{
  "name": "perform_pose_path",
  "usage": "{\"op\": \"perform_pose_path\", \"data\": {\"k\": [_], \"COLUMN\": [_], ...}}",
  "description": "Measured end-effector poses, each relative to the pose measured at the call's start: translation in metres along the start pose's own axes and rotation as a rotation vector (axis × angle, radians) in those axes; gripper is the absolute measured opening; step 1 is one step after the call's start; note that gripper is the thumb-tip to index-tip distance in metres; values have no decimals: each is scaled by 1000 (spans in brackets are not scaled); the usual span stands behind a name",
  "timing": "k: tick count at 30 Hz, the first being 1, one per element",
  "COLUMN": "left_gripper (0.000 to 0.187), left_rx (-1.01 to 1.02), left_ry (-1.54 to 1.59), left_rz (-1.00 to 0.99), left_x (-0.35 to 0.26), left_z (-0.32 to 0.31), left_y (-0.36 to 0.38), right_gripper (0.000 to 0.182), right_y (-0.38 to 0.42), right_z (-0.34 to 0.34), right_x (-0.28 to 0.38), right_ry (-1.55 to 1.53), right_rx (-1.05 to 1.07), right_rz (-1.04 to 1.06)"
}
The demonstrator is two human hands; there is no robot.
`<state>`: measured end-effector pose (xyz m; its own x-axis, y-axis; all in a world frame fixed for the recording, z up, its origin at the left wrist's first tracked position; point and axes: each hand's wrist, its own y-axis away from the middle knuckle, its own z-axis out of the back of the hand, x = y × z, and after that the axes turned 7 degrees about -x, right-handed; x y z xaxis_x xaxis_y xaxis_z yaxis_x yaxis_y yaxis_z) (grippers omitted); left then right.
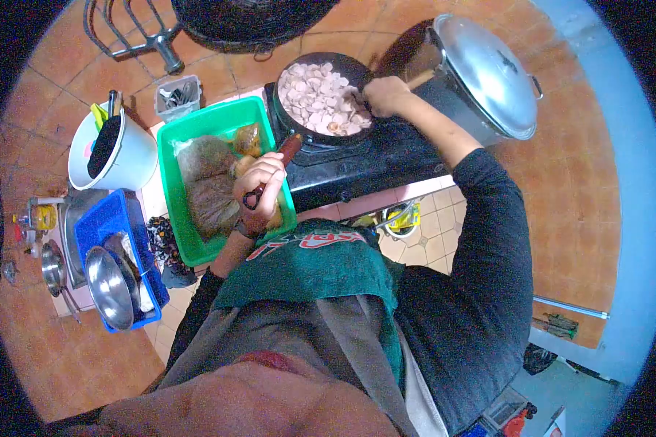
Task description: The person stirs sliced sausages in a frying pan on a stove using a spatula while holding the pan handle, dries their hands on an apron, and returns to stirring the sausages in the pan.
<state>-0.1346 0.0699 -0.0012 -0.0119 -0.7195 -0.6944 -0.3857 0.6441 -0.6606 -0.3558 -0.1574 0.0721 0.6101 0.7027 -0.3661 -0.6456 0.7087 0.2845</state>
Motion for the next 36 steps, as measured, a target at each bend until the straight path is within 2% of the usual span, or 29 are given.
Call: {"op": "perform_pose_path", "data": {"k": [2,3,4,6,8,12,14,15,16,18,19,20,22,27,31,36], "left_gripper": [21,21,22,22,22,22,22,22,22,22,22,22,22,22,22,18], "left_rx": [6,6,5,2,1,20,20,24,28,24,18,20,19,36,62,80], "left_ry": [-7,-6,-6,4,14,5,-5,-1,3,4,6,6,6,-37,-17,11], "left_rz": [0,1,0,12,24,33,45,41,36,35,34,35,29,31,32,37], "left_x": [-1,-1,0,0,1,1,0,1,2,2,2,3,3,0,-1,5], "left_z": [1,1,1,1,2,4,6,6,6,6,5,6,6,8,10,14], "left_y": [0,0,0,0,0,-3,-3,-3,-3,-3,-3,-2,-2,-3,-5,-3], "right_gripper": [25,30,34,39,32,28,24,18,18,15,16,16,16,22,20,23], "right_y": [8,8,8,11,-7,-26,-31,-48,-54,-59,-62,-59,-49,-46,-43,-38], "right_z": [10,10,12,11,-29,-50,-52,-88,-93,-90,-88,-76,-50,-60,-59,-58], "right_x": [10,13,19,30,29,45,52,51,50,55,54,54,53,39,26,8], "right_ry": [-225,-296,-269,-452,-613,-744,-1013,-918,-920,-1150,-1252,-1254,-1356,-1687,-1638,-1625], "right_rx": [125,116,177,102,30,-21,81,-168,-170,-140,-46,-46,145,210,190,181], "right_rz": [-73,-40,-77,-64,-32,-93,-290,-246,-246,-326,-420,-422,-533,-510,-457,-519]}}
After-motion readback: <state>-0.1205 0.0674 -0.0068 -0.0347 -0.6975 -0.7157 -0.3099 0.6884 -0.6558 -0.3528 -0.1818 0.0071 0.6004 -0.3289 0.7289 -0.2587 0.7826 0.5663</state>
